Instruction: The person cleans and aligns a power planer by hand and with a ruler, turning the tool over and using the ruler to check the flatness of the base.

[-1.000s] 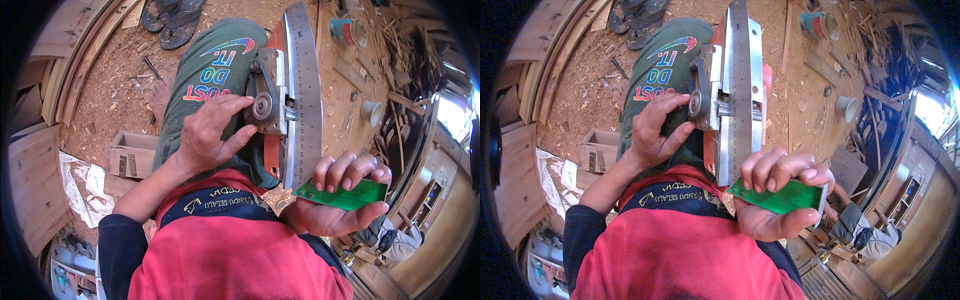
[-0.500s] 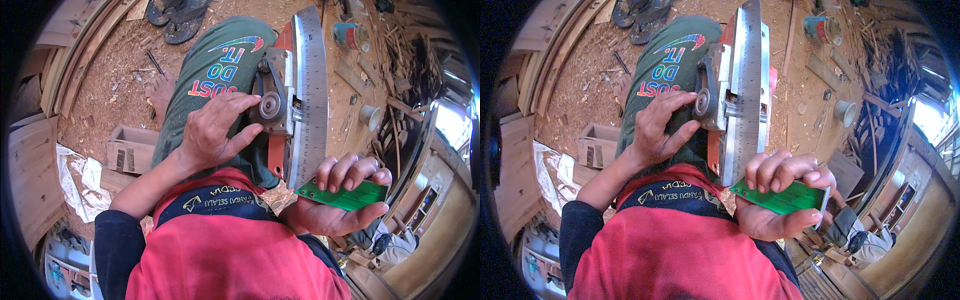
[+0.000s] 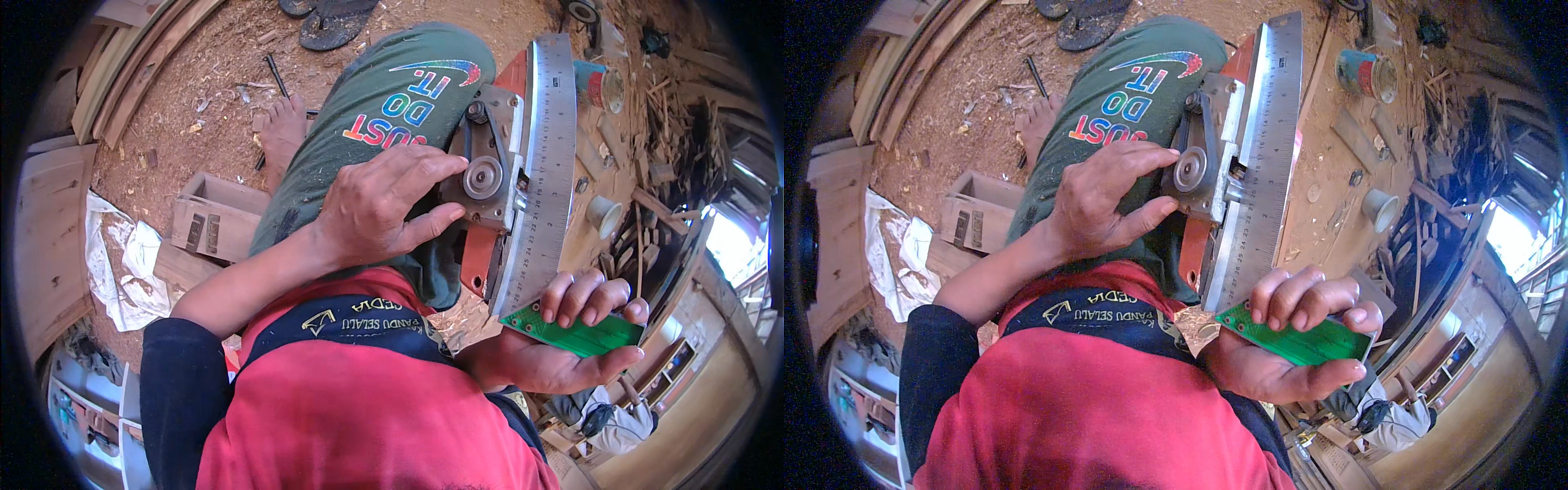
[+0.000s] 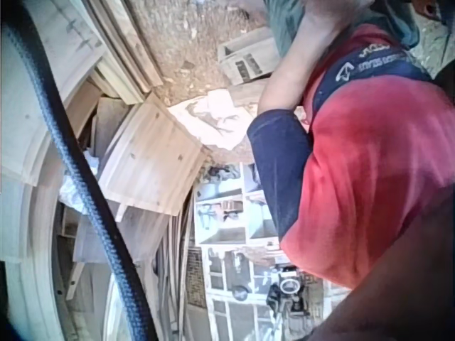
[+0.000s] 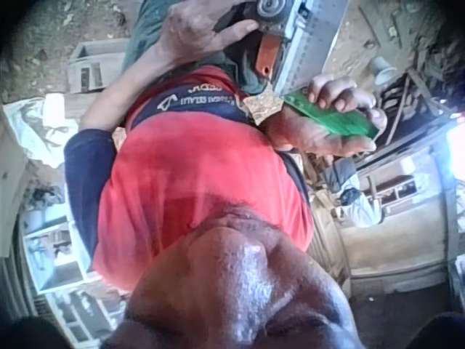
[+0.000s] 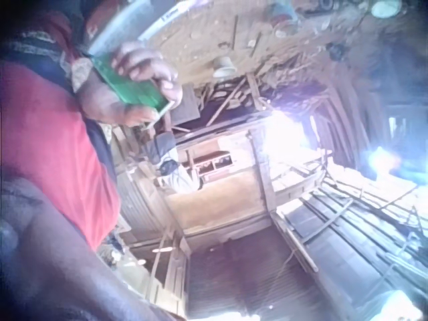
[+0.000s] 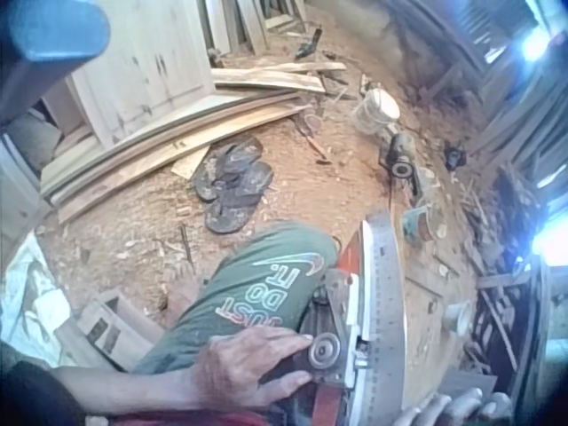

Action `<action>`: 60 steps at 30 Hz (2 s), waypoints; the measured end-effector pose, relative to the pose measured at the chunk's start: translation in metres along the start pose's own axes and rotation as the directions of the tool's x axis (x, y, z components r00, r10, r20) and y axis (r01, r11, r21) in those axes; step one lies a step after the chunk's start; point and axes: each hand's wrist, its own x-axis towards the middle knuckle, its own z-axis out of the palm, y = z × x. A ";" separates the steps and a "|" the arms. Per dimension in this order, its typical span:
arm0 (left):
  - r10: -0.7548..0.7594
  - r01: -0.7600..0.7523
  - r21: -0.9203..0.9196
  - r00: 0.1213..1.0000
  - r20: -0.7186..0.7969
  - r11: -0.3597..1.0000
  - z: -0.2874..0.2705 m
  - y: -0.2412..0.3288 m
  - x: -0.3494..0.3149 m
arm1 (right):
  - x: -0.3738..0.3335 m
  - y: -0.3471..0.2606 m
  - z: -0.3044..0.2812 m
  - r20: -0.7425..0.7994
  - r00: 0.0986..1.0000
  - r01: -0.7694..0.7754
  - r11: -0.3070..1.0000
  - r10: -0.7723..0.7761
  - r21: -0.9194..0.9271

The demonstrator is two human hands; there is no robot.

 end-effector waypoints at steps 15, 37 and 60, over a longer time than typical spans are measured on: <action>0.005 -0.005 0.026 1.000 0.003 1.000 0.000 0.000 -0.001 | 0.000 0.000 -0.003 0.014 1.000 -0.004 1.000 0.004 -0.001; -0.283 0.727 -0.598 0.685 0.672 0.338 0.041 0.023 -0.043 | 0.022 -0.032 -0.054 -0.060 0.952 0.297 0.954 -0.299 -0.046; -0.210 0.524 -0.690 0.846 0.490 0.500 0.043 0.079 0.128 | 0.170 0.032 -0.084 0.239 0.875 0.468 0.611 -0.421 -0.639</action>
